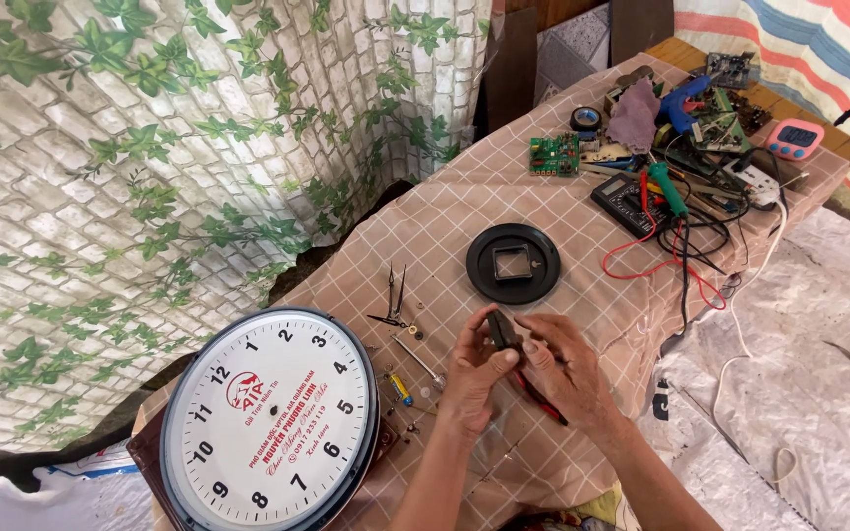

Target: The person cleans the face of a wall clock with a cloth, then wipes the back casing and internal components. They handle a small black box, removing and replacing batteries, and use a multimeter to test the electrical connections.

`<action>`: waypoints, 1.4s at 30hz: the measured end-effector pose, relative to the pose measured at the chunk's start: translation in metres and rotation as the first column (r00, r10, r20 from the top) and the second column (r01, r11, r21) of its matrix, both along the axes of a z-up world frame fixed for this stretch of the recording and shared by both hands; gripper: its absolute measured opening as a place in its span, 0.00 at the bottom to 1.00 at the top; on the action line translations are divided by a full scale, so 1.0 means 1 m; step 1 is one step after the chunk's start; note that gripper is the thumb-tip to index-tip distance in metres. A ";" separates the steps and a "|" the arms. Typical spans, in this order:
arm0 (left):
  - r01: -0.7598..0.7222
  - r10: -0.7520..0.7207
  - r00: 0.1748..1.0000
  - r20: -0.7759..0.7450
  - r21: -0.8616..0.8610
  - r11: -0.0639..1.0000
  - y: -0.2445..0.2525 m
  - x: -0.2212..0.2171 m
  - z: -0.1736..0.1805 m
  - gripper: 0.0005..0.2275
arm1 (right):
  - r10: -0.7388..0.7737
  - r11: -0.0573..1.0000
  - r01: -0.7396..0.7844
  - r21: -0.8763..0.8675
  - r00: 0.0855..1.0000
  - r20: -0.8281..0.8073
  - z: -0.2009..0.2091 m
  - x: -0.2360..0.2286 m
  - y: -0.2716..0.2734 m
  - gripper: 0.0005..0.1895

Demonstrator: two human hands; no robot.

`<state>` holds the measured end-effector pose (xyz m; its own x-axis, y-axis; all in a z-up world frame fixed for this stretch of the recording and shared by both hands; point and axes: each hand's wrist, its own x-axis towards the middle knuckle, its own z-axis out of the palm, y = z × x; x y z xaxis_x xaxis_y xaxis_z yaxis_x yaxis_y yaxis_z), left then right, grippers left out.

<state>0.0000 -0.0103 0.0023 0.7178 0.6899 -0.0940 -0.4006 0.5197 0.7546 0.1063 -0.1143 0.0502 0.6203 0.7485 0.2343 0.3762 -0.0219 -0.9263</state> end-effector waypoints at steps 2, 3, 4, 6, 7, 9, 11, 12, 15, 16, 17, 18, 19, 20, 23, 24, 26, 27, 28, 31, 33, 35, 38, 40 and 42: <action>-0.073 0.078 0.996 -0.050 0.107 0.992 -0.002 0.003 0.007 0.35 | -0.036 0.995 0.022 -0.099 0.990 -0.140 -0.003 0.000 0.002 0.18; -0.073 0.078 0.996 -0.049 0.107 0.992 -0.004 0.003 0.005 0.35 | -0.036 0.995 0.022 -0.100 0.990 -0.139 -0.001 0.000 0.002 0.18; -0.073 0.084 0.993 -0.078 0.135 0.988 -0.006 0.002 0.004 0.36 | -0.034 0.994 0.012 -0.108 0.979 -0.200 0.002 -0.001 0.002 0.18; -0.073 0.091 0.990 -0.108 0.161 0.984 -0.008 0.002 0.004 0.36 | -0.033 0.993 0.002 -0.118 0.964 -0.262 -0.004 0.000 0.004 0.19; -0.094 0.125 0.986 -0.109 0.260 0.961 -0.008 0.002 0.006 0.34 | -0.037 0.990 0.005 -0.143 0.973 -0.227 -0.013 0.002 0.006 0.18; -0.114 0.161 0.981 -0.105 0.358 0.927 -0.008 0.000 -0.001 0.32 | -0.039 0.986 0.007 -0.165 0.981 -0.191 -0.020 0.001 0.009 0.17; -0.091 0.105 0.994 -0.038 0.266 0.960 -0.008 -0.001 -0.016 0.32 | -0.047 0.996 0.030 -0.084 0.978 -0.201 -0.016 -0.001 0.008 0.17; -0.091 0.105 0.994 -0.039 0.265 0.960 -0.005 -0.003 -0.006 0.32 | -0.047 0.996 0.030 -0.085 0.978 -0.201 -0.013 -0.004 0.009 0.17; -0.086 0.086 0.996 -0.002 0.100 0.991 0.000 -0.005 0.004 0.27 | 0.031 0.993 -0.019 0.117 0.994 -0.102 -0.007 -0.012 0.012 0.18; -0.076 0.076 0.997 -0.011 0.059 0.995 0.001 -0.003 -0.007 0.27 | 0.052 0.988 -0.037 0.153 0.994 -0.096 -0.005 -0.014 0.013 0.18; -0.066 0.066 0.998 -0.020 0.019 0.998 0.002 0.000 -0.017 0.27 | 0.072 0.981 -0.055 0.189 0.993 -0.089 -0.003 -0.016 0.014 0.19; -0.065 0.065 0.998 -0.021 0.017 0.998 0.001 0.000 -0.017 0.27 | 0.072 0.981 -0.054 0.187 0.993 -0.090 -0.005 -0.015 0.014 0.19; -0.070 0.070 0.997 -0.013 -0.028 0.997 0.000 0.000 -0.017 0.26 | 0.088 0.982 -0.075 0.172 0.994 -0.069 -0.007 -0.014 0.014 0.20; -0.074 0.074 0.997 -0.004 -0.072 0.995 0.000 0.001 -0.017 0.26 | 0.102 0.983 -0.094 0.157 0.994 -0.046 -0.009 -0.013 0.015 0.22; -0.029 0.032 0.998 0.047 -0.056 0.998 0.008 0.000 -0.029 0.26 | 0.098 0.993 -0.094 0.064 0.993 -0.064 -0.024 -0.008 0.016 0.24; -0.029 0.032 0.999 0.044 -0.059 0.998 0.010 0.000 -0.031 0.26 | 0.098 0.994 -0.094 0.062 0.993 -0.066 -0.026 -0.007 0.018 0.24; 0.018 -0.004 0.995 0.104 -0.129 0.991 0.015 0.002 -0.036 0.26 | 0.094 0.994 -0.094 0.052 0.996 -0.001 -0.029 -0.004 0.023 0.27; 0.020 -0.006 0.995 0.104 -0.129 0.991 0.017 0.001 -0.036 0.26 | 0.092 0.994 -0.092 0.052 0.996 -0.001 -0.034 -0.005 0.025 0.27; 0.039 -0.023 0.994 0.107 -0.148 0.988 0.019 0.000 -0.036 0.26 | 0.080 0.996 -0.081 0.021 0.995 0.058 -0.038 -0.005 0.026 0.29; 0.064 -0.042 0.991 0.127 -0.179 0.982 0.022 0.003 -0.034 0.25 | 0.037 0.999 -0.035 -0.010 0.985 0.168 -0.051 -0.005 0.031 0.32; 0.072 -0.045 0.989 0.142 -0.191 0.979 0.022 0.005 -0.025 0.25 | 0.003 1.000 -0.002 -0.007 0.976 0.218 -0.054 -0.006 0.035 0.33; 0.063 -0.014 0.980 0.198 -0.244 0.968 0.020 0.008 -0.011 0.25 | -0.027 1.000 0.024 0.016 0.964 0.264 -0.051 -0.009 0.040 0.34; 0.055 -0.003 0.981 0.196 -0.262 0.963 0.025 0.008 -0.022 0.24 | -0.044 0.999 0.039 0.022 0.970 0.238 -0.053 -0.012 0.046 0.34; 0.051 0.002 0.981 0.196 -0.263 0.964 0.027 0.006 -0.026 0.24 | -0.042 0.999 0.036 0.032 0.979 0.202 -0.053 -0.013 0.048 0.33; 0.045 0.008 0.981 0.196 -0.262 0.964 0.029 0.003 -0.024 0.24 | -0.038 0.999 0.032 0.041 0.986 0.164 -0.055 -0.015 0.049 0.32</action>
<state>0.0035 0.0183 -0.0217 0.7528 0.6454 -0.1291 -0.5136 0.6987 0.4980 0.0915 -0.0651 -0.0047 0.5968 0.7154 0.3634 0.5229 -0.0033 -0.8524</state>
